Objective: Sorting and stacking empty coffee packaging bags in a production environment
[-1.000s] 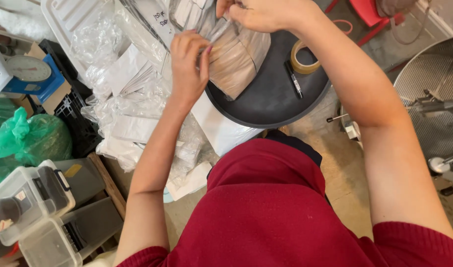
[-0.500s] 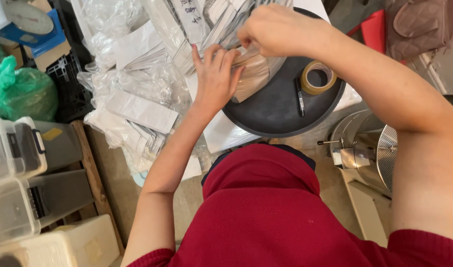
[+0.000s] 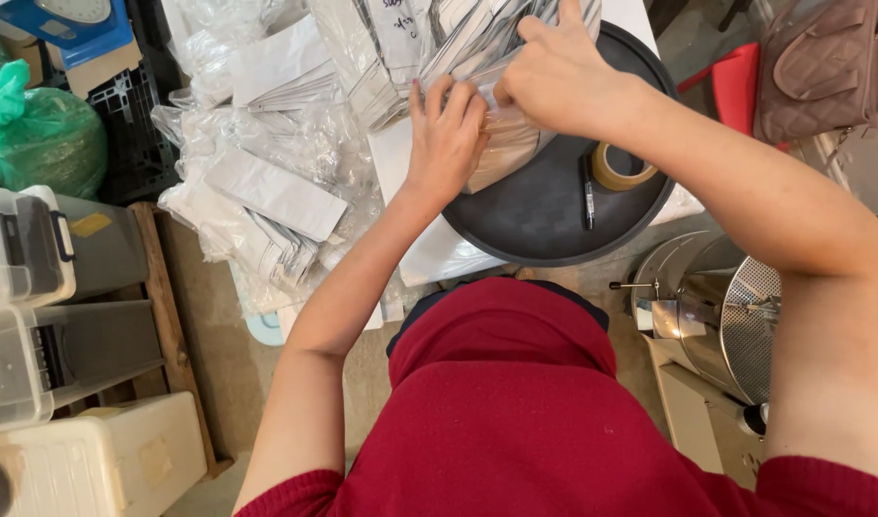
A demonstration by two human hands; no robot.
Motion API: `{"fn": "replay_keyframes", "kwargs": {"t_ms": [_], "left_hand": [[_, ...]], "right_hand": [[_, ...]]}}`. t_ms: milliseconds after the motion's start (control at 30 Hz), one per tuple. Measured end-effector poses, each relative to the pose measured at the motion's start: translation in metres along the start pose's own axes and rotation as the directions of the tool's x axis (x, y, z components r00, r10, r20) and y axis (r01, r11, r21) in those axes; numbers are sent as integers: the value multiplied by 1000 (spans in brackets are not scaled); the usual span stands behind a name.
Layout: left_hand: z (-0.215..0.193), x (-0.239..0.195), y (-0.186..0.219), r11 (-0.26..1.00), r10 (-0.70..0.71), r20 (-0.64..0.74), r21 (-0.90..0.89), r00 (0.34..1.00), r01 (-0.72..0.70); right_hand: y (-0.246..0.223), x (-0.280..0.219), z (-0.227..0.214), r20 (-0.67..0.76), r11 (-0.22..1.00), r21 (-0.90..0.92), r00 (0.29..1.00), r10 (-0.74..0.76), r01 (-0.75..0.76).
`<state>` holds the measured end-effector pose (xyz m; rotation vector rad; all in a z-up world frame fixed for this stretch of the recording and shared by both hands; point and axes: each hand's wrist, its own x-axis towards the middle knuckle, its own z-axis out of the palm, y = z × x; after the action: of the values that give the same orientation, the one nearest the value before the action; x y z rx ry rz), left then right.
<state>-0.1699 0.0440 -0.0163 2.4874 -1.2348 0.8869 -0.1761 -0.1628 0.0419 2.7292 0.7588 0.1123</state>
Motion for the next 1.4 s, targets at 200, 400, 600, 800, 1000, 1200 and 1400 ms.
{"fn": "replay_keyframes", "kwargs": {"t_ms": [200,400,600,800,1000,1200,1400], "left_hand": [[2,4,2,993,113,-180,-6,977,-116],[-1,6,1,992,121,-173,1,977,-123],[-5,8,-12,992,98,-77,-72,992,-104],[2,8,-20,981,61,-89,-178,994,-76],[4,10,-29,968,18,6,-250,1000,-16],[-2,11,-26,995,46,45,-85,998,-42],[-1,14,-30,982,75,39,-177,996,-67]], "right_hand": [[-9,11,10,101,987,-150,993,66,-51],[-37,-2,46,-215,967,-206,971,103,-149],[-16,-8,38,-381,996,-17,921,76,-89],[-14,-2,40,-422,988,44,894,150,-145],[-10,6,46,-533,853,517,755,382,-68],[6,5,32,-274,959,282,955,114,-34],[-3,-10,49,-425,984,175,901,87,-12]]}}
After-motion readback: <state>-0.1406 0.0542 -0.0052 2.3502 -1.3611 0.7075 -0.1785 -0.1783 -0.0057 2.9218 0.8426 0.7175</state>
